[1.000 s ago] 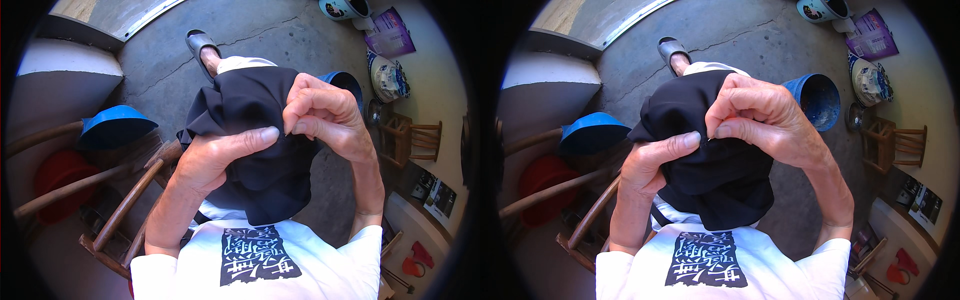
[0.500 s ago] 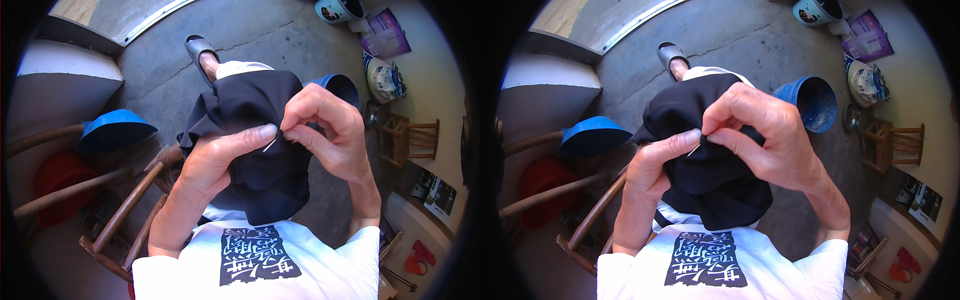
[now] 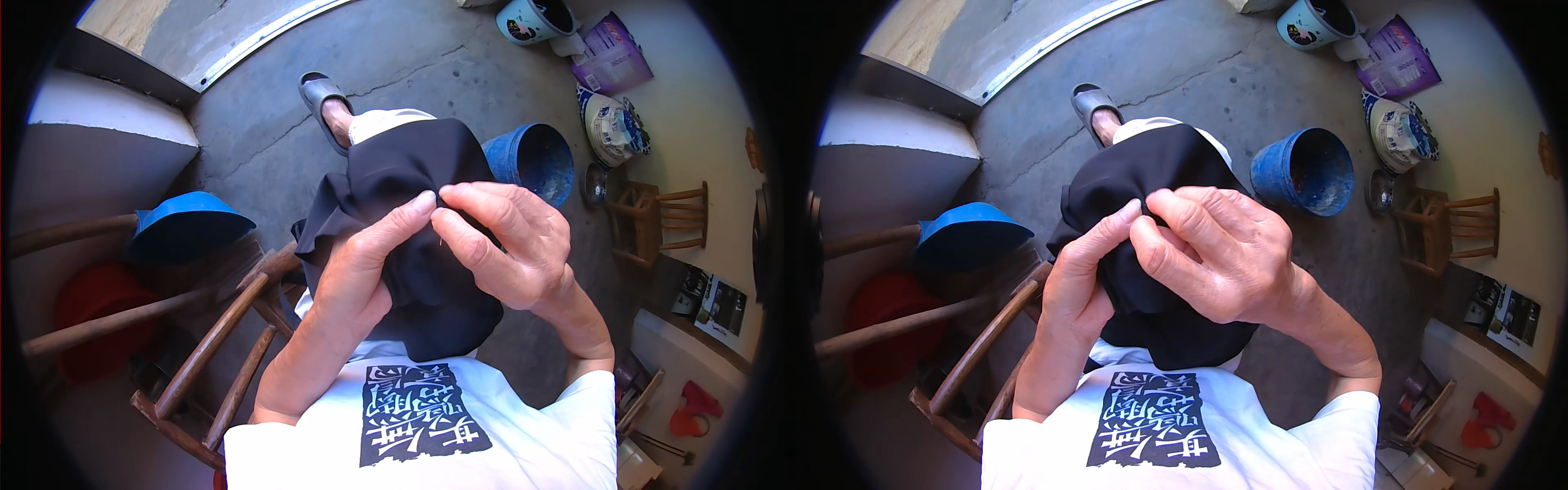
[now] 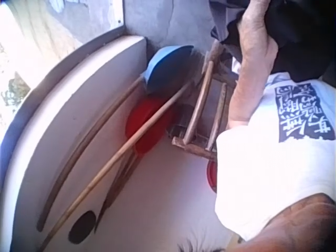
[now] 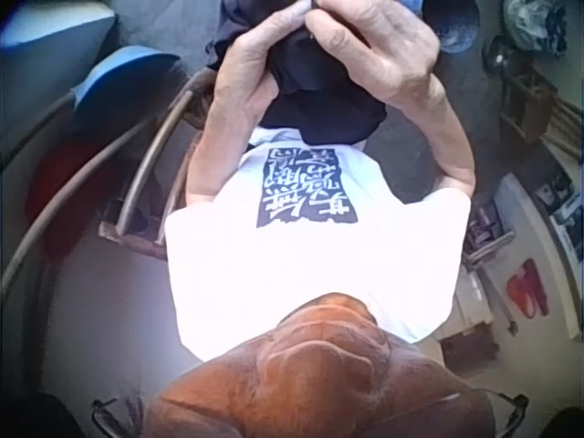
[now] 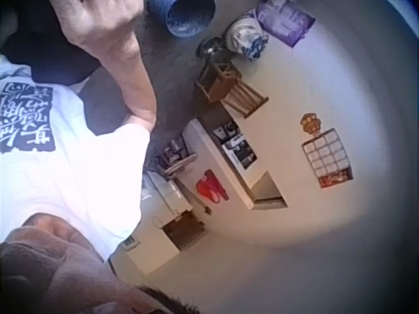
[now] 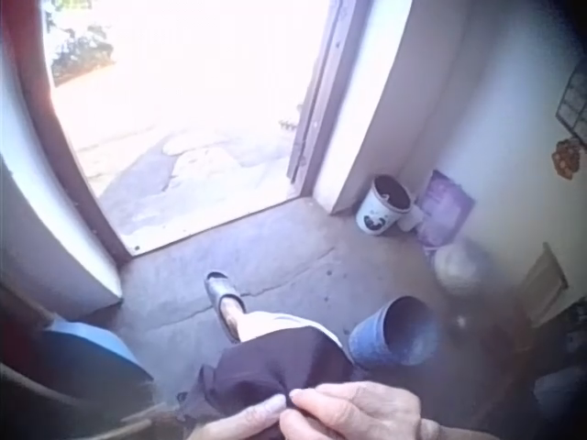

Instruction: The recorder is sewing a piece of black fabric by hand using a needle and thread.

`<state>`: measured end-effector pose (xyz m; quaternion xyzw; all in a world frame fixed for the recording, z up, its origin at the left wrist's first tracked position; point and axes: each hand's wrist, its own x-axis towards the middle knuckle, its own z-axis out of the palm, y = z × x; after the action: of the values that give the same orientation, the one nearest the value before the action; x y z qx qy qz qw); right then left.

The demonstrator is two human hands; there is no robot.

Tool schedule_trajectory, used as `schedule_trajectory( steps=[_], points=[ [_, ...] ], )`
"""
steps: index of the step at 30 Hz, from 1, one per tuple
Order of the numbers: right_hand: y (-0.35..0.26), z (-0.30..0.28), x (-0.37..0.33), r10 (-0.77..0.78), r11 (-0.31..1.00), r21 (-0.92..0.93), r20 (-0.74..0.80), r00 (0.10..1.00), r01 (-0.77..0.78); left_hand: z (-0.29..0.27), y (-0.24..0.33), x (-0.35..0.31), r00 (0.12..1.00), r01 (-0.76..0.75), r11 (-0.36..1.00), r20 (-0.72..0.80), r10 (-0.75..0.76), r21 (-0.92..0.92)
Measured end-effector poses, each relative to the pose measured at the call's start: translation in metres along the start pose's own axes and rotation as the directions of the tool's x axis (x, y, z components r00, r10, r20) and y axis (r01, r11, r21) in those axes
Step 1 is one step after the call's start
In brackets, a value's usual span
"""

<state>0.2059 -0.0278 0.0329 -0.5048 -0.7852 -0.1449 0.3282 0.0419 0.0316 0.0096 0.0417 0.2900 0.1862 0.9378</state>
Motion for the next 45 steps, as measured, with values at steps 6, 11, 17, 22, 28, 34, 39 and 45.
schedule_trajectory(
  steps=[6, 11, 17, 22, 28, 34, 39, 45],
  points=[
    [-0.042, -0.027, 0.001, 0.081, 0.951, 0.293, 0.080, 0.994, -0.101, 0.010, -0.006, -0.004, 0.995, -0.102, 0.993, -0.007, 0.102, -0.057],
    [-0.100, -0.043, -0.036, 0.452, 0.240, 0.789, 0.424, 0.785, -0.565, 0.008, -0.012, -0.005, 0.994, -0.073, 0.996, -0.083, 0.069, -0.054],
    [-0.156, -0.078, -0.133, 0.718, -0.537, 0.555, 0.696, 0.001, -0.635, 0.004, -0.019, -0.010, 0.985, -0.126, 0.991, -0.125, 0.120, -0.039],
    [-0.208, -0.099, -0.210, 0.682, -0.731, 0.555, 0.586, -0.438, -0.397, -0.001, -0.026, -0.014, 0.986, -0.119, 0.992, -0.121, 0.115, -0.032],
    [-0.252, -0.104, -0.274, 0.592, -0.804, 0.466, 0.567, -0.573, -0.369, -0.003, -0.032, -0.018, 0.979, -0.138, 0.990, -0.148, 0.141, 0.031],
    [-0.270, -0.119, -0.311, 0.526, -0.850, 0.315, 0.527, -0.667, -0.422, -0.001, -0.033, -0.020, 0.981, -0.153, 0.988, -0.123, 0.151, -0.011],
    [-0.278, -0.127, -0.328, 0.508, -0.858, 0.229, 0.500, -0.701, -0.459, 0.000, -0.034, -0.019, 0.967, -0.168, 0.986, -0.192, 0.169, 0.020],
    [-0.287, -0.128, -0.341, 0.489, -0.860, 0.126, 0.478, -0.730, -0.494, 0.000, -0.034, -0.019, 0.974, -0.195, 0.981, -0.120, 0.192, -0.018]
  ],
)
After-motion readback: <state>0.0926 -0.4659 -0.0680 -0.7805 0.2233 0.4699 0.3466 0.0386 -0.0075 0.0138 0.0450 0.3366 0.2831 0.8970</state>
